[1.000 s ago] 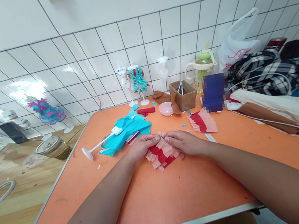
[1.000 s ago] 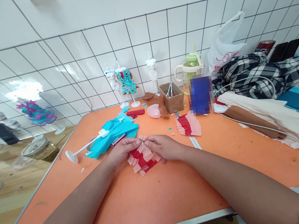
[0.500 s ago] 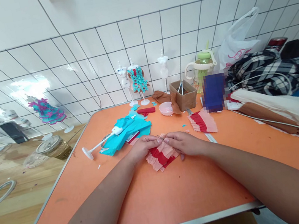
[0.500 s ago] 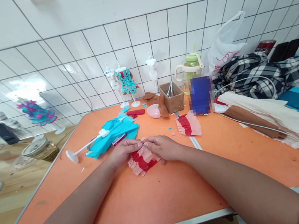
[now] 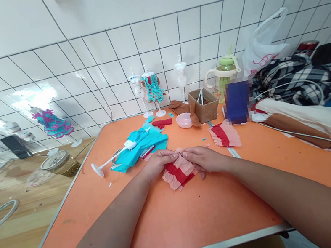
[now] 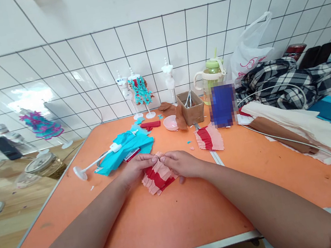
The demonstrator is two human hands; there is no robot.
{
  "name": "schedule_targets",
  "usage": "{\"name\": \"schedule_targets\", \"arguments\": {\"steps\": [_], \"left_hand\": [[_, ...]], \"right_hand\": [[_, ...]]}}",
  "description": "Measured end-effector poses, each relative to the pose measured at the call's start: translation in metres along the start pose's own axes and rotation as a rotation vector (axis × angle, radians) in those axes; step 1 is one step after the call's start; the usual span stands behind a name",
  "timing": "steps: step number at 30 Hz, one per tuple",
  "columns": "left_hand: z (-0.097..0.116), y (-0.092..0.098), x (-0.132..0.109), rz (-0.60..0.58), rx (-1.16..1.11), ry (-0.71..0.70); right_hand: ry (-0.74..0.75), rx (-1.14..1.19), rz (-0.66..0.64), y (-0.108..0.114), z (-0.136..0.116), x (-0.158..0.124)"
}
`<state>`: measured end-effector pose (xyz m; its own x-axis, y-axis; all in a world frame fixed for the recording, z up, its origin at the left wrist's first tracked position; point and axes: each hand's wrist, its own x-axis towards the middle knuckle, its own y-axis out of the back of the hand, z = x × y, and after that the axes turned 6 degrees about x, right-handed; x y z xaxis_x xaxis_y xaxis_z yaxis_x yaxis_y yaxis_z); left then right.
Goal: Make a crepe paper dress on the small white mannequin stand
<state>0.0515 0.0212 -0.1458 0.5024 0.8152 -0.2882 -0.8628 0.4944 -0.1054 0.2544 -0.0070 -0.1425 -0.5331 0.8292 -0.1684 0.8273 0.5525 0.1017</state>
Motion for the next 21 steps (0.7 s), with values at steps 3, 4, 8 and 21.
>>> {"name": "schedule_targets", "arguments": {"steps": [3, 4, 8, 21], "left_hand": [[0.0014, 0.0022, 0.0000, 0.019, -0.026, 0.003], [0.0019, 0.0026, -0.0001, 0.014, -0.025, 0.001], [0.0024, 0.0023, -0.0007, -0.016, -0.023, -0.003], [0.0019, -0.0007, -0.0017, -0.004, -0.009, 0.019]], "right_hand": [[0.015, 0.011, -0.018, -0.0001, -0.0008, 0.0000], [0.021, 0.010, -0.019, -0.0002, -0.0010, 0.0000], [0.034, -0.001, -0.024, -0.0007, -0.0017, 0.0000], [0.034, -0.050, 0.023, 0.0048, -0.0055, -0.0008]]}}
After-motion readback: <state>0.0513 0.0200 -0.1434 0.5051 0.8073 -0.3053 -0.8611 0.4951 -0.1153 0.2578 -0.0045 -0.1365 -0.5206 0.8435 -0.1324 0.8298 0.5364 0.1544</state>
